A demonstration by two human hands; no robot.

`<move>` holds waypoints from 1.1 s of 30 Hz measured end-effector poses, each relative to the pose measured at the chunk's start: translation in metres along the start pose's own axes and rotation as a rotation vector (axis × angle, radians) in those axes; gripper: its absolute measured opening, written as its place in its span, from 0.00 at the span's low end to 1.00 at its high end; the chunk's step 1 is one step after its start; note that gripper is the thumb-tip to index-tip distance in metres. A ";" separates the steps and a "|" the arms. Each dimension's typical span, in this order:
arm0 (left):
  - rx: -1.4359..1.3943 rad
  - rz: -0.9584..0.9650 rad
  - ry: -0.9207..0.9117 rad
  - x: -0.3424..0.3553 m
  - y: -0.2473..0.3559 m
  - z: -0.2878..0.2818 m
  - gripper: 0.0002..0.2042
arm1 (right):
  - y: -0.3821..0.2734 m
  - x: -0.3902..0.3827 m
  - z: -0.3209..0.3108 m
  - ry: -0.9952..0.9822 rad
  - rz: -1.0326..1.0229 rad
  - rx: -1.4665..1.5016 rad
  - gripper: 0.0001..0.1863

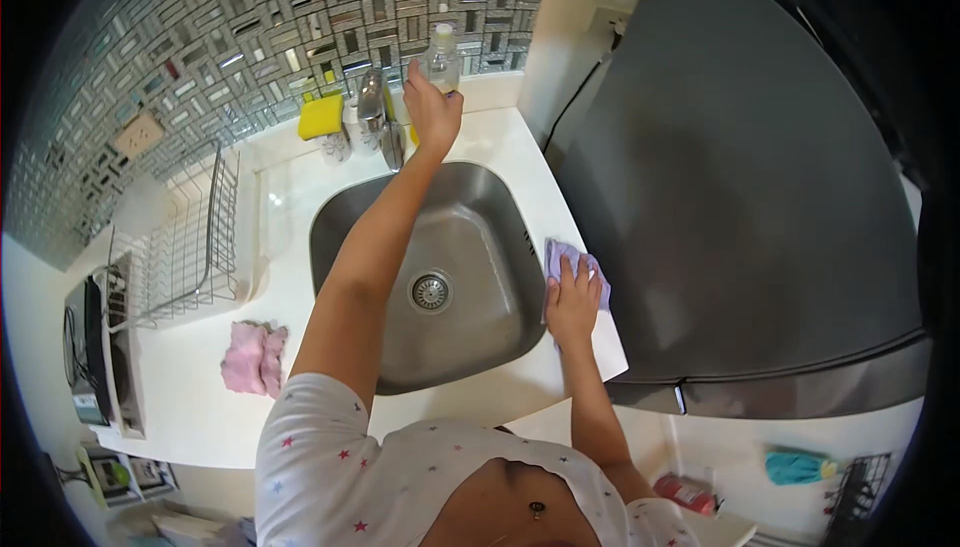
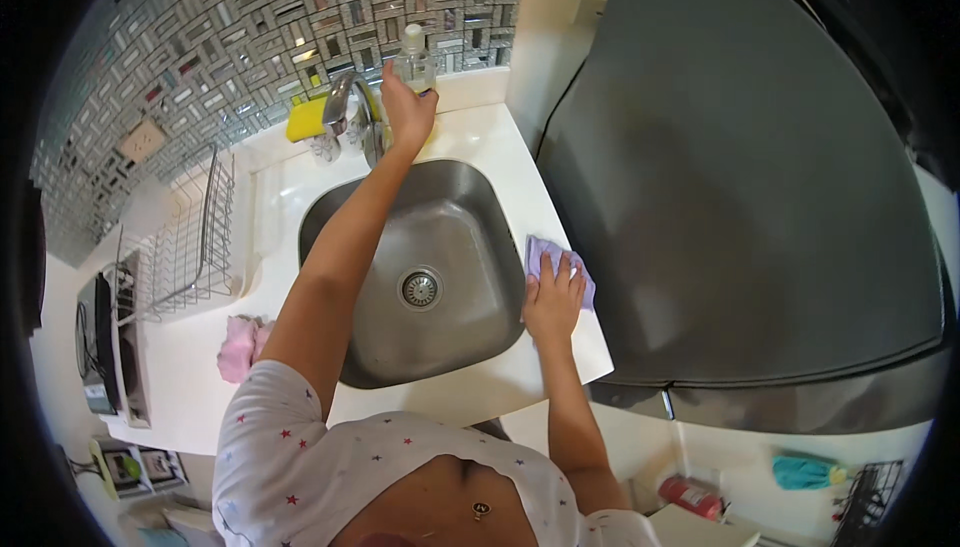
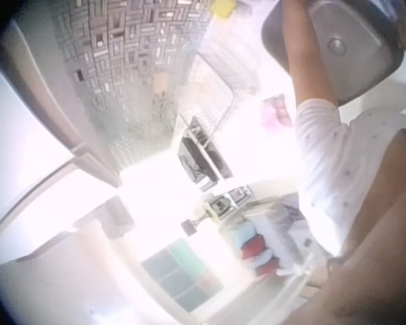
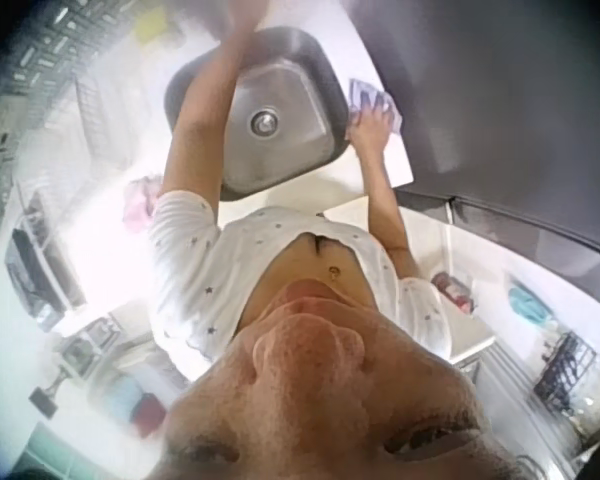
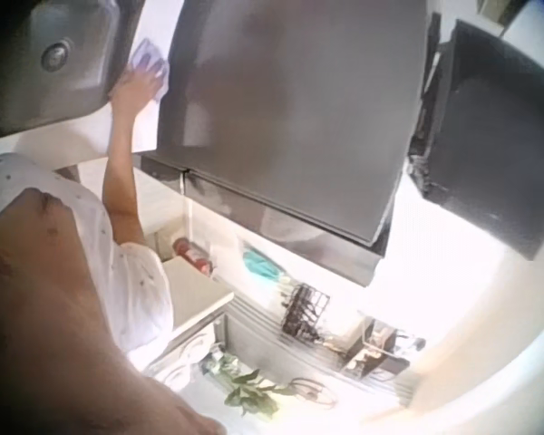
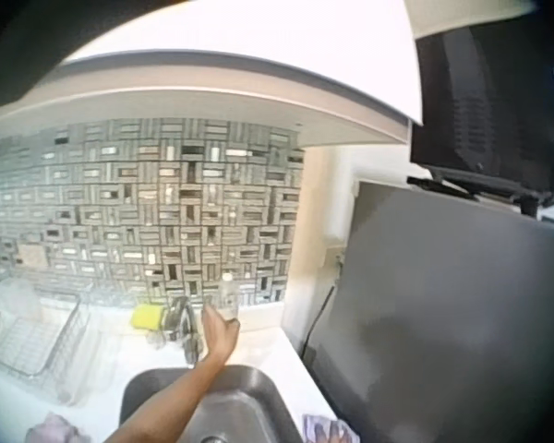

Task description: The person wipes a cutting board and a kitchen counter with a cloth, then cleans a dining table, a coffee table, and a sliding door frame, before replacing a vase on the table.

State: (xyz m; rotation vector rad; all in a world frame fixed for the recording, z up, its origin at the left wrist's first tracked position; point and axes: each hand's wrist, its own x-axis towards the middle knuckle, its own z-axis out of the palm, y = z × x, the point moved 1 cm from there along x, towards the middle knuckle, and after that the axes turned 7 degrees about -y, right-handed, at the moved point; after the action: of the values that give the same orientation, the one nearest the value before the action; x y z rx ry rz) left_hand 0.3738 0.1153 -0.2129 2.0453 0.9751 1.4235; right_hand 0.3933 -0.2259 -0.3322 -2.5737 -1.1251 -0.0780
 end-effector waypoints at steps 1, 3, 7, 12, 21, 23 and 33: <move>0.021 -0.094 -0.025 0.004 -0.003 0.003 0.42 | 0.001 0.003 0.001 0.016 0.010 -0.022 0.25; 0.041 -0.093 0.050 0.010 -0.011 0.006 0.45 | 0.003 0.015 0.005 0.026 -0.004 -0.047 0.25; 0.001 0.031 -0.001 -0.020 -0.015 -0.006 0.50 | 0.011 0.049 0.015 0.063 -0.020 -0.066 0.25; -0.179 0.145 -0.502 -0.141 0.020 -0.072 0.40 | 0.029 0.048 0.005 0.024 -0.081 -0.033 0.23; 0.016 -0.336 -0.378 -0.233 -0.063 -0.244 0.16 | -0.066 -0.027 0.004 -0.419 -0.333 0.556 0.21; 0.083 -0.209 -0.306 -0.243 -0.076 -0.249 0.16 | -0.141 0.012 0.021 -0.292 -0.559 0.554 0.20; 0.103 -0.088 -0.318 -0.237 -0.080 -0.248 0.09 | -0.316 0.159 0.124 -0.063 -0.982 0.091 0.27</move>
State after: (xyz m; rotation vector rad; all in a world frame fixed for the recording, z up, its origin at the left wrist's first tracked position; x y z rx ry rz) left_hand 0.0686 -0.0212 -0.3250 2.1870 1.0029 0.9825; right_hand 0.2642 0.1255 -0.3339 -1.7224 -2.2276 -0.1635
